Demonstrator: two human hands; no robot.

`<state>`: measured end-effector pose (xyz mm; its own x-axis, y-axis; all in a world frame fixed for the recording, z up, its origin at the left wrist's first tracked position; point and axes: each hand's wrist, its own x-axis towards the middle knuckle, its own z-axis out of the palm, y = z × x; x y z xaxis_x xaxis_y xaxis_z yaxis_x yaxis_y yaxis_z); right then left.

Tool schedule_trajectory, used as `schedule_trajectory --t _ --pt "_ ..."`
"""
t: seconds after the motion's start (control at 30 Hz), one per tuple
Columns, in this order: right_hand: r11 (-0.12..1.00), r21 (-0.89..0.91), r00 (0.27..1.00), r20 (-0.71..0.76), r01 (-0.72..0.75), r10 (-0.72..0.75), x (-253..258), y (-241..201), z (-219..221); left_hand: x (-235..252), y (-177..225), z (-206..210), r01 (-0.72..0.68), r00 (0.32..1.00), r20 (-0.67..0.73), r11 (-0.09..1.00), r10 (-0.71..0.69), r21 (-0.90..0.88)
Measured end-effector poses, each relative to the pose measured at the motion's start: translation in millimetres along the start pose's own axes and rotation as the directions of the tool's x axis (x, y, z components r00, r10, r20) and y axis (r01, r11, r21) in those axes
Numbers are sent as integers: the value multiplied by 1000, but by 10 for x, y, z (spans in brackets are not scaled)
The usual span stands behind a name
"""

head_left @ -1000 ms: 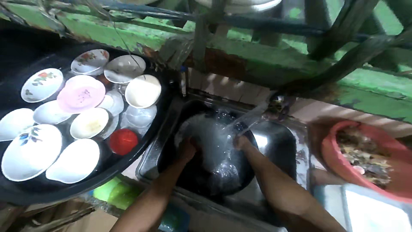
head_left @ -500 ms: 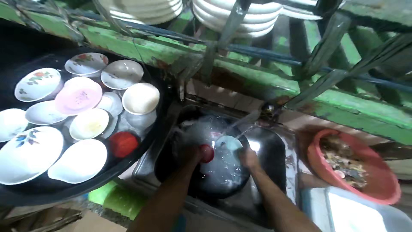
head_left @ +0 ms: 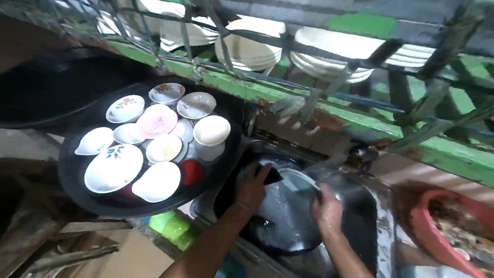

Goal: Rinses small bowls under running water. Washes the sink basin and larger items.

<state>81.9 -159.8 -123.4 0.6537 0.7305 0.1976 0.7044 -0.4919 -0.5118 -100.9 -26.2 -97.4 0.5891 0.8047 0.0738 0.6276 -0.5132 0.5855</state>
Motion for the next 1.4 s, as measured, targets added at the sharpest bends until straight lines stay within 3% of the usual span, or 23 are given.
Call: schedule_trajectory --t 0.07,0.13,0.2,0.23,0.37,0.47,0.53,0.6,0.63,0.67,0.73,0.77,0.83,0.9,0.97,1.03,1.1,1.13,1.2,1.23,1.3,1.37,1.4 --pt "963 268 993 -98 -32 61 44 -419 -197 -89 46 -526 -80 964 -258 995 62 -61" --pt "813 567 983 -31 -134 183 167 -902 -280 -94 -22 -1068 -40 938 -347 997 15 -63" --pt "617 771 985 72 -156 160 363 -1367 -199 0 -256 -1472 32 908 -417 999 -30 -1" --pt "577 798 984 126 -174 122 466 -1586 -143 67 -401 -1617 90 889 -453 995 -63 39" --pt "662 705 926 375 -252 -47 908 -2206 54 349 -960 -2026 464 831 -340 886 -440 -11" --pt "647 720 884 443 -252 -149 1071 -2241 -34 370 -1272 -2148 503 778 -333 845 -533 -179" --pt "724 665 897 415 -184 -153 1148 -1957 -53 218 -1172 -2163 421 782 -432 892 -450 -166" --pt "826 532 873 474 -186 -110 1141 -1454 108 31 -957 -1999 184 808 -559 981 -186 -59" --pt "884 424 822 563 -197 -87 1069 -1173 262 -63 -791 -1837 45 825 -563 999 -44 -13" --pt "933 298 745 665 -202 -51 928 -918 441 -145 -602 -1621 -70 863 -502 997 56 -11" --pt "990 47 555 831 -130 33 519 -517 851 -207 -308 -1126 -160 979 -147 982 144 -100" --pt "997 -38 495 866 -73 69 267 -385 1038 -145 -257 -848 -131 983 107 981 147 -144" --pt "990 -139 489 864 2 121 -194 -232 1271 77 -413 -149 -102 913 379 983 153 -149" --pt "978 -195 519 844 67 133 -483 -143 1299 291 -739 479 -103 869 481 994 112 -45" --pt "971 -172 491 868 163 72 -588 -5 1162 375 -989 811 -56 834 552 997 13 61" --pt "964 -159 507 862 214 30 -583 227 1004 331 -1048 916 5 811 577 988 -94 154" --pt "955 -224 552 830 195 82 -607 346 893 209 -982 983 31 779 610 980 -146 195" --pt "944 -264 547 829 198 117 -649 332 868 117 -916 1005 14 741 656 980 -144 200" --pt "933 -258 465 877 249 118 -710 258 864 -65 -845 1102 -9 681 725 989 -101 146" --pt "953 -206 448 890 223 88 -705 292 883 -103 -852 1181 -11 674 735 993 -77 114" --pt "996 -38 542 837 -79 75 -671 511 894 -94 -791 1220 33 672 735 995 -89 89" --pt "862 241 688 708 -446 159 -555 631 823 -1 -667 1118 99 712 694 993 -112 59" --pt "754 363 727 652 -548 214 -482 584 767 40 -594 1004 136 747 655 991 -112 15"
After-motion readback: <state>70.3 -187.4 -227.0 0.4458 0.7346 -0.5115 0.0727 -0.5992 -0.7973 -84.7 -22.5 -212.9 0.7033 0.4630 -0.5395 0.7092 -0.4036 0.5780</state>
